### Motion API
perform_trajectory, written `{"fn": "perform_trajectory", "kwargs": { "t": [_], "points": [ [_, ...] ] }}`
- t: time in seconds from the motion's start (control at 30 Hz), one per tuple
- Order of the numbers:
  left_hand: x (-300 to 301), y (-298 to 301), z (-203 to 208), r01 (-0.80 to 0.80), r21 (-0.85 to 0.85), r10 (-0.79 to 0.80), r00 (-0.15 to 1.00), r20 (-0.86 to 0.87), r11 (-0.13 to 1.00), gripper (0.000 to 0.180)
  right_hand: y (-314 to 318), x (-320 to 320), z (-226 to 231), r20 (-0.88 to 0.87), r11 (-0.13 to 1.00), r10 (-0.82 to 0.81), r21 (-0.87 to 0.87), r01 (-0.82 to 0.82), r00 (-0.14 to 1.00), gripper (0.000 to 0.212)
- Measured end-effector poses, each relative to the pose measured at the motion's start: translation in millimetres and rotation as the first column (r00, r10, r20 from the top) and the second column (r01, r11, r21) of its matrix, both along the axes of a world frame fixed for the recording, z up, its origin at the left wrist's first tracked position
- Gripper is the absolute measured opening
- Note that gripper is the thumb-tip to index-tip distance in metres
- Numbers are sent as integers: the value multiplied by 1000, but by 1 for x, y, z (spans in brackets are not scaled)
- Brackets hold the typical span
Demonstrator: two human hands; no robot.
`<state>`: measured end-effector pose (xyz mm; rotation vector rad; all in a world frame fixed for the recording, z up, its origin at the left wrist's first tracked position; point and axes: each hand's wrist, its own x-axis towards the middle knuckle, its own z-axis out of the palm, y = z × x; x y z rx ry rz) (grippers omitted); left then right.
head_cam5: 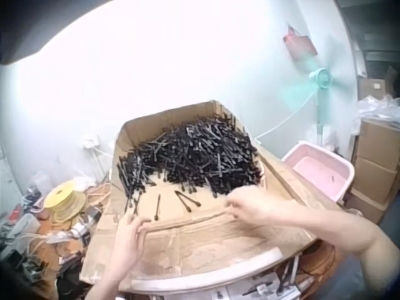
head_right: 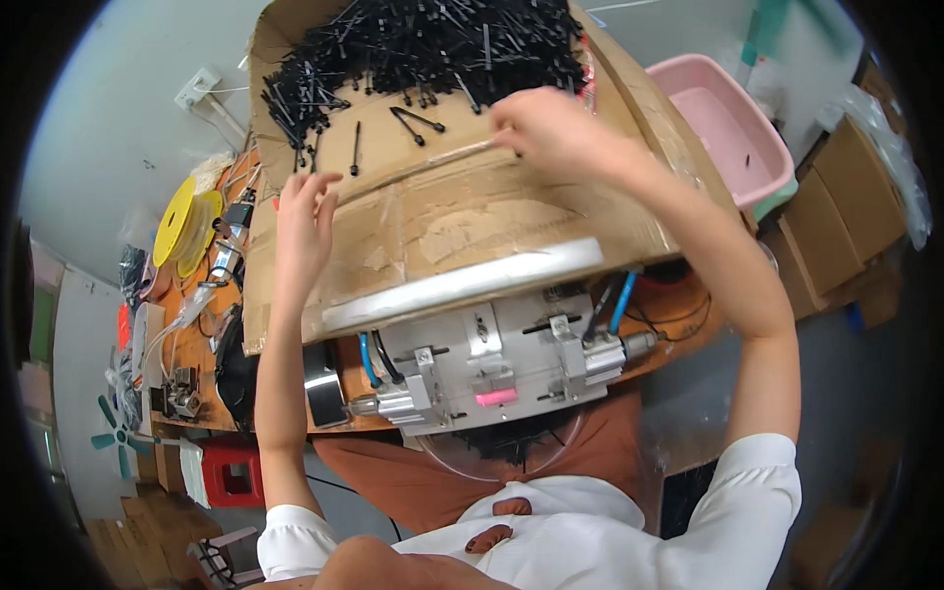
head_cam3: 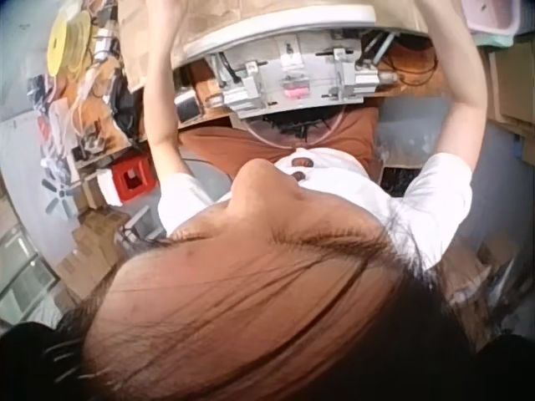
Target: The person picks up a mascara brush from a cardboard box, places it into a machine, and then removes the brush and drops it into a container below. This process is repeated for several mascara brushes.
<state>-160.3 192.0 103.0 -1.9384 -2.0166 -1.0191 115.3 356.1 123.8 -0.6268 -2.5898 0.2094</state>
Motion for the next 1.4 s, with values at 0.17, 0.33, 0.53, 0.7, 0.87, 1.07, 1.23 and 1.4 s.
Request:
{"fn": "perform_trajectory", "kwargs": {
  "t": [0.17, 0.33, 0.53, 0.7, 0.87, 1.07, 1.23, 1.4],
  "points": [
    [-61, 57, -24, -89, 74, 94, 993, -66, 993, 26, 17, -121, -19, -228, 980, 183, 119, -159, 956, 36],
    [-95, 107, -18, -214, 200, 224, 974, -26, 956, 41, 73, -251, -13, -360, 995, -50, -96, 16, 932, 45],
    [-105, 174, -17, -410, 216, 367, 906, 211, 886, 61, 110, -322, -23, -443, 944, -294, -273, 185, 847, 46],
    [-108, 197, -9, -462, 135, 398, 854, 333, 877, 60, 111, -330, -10, -409, 837, -327, -543, 60, 852, 49],
    [-100, 209, -5, -509, 120, 443, 824, 353, 852, 59, 130, -338, -16, -437, 949, -281, -257, 181, 855, 61],
    [-94, 218, 10, -552, -29, 514, 754, 409, 833, 73, 145, -340, -9, -455, 791, -329, -611, -21, 828, 55],
    [-107, 227, 15, -610, -22, 523, 660, 539, 792, 79, 130, -343, 2, -371, 698, -417, -715, 32, 830, 49],
    [-110, 220, 13, -505, -67, 470, 735, 488, 860, 72, 121, -336, 1, -361, 675, -346, -737, -37, 866, 47]
  ]
}}
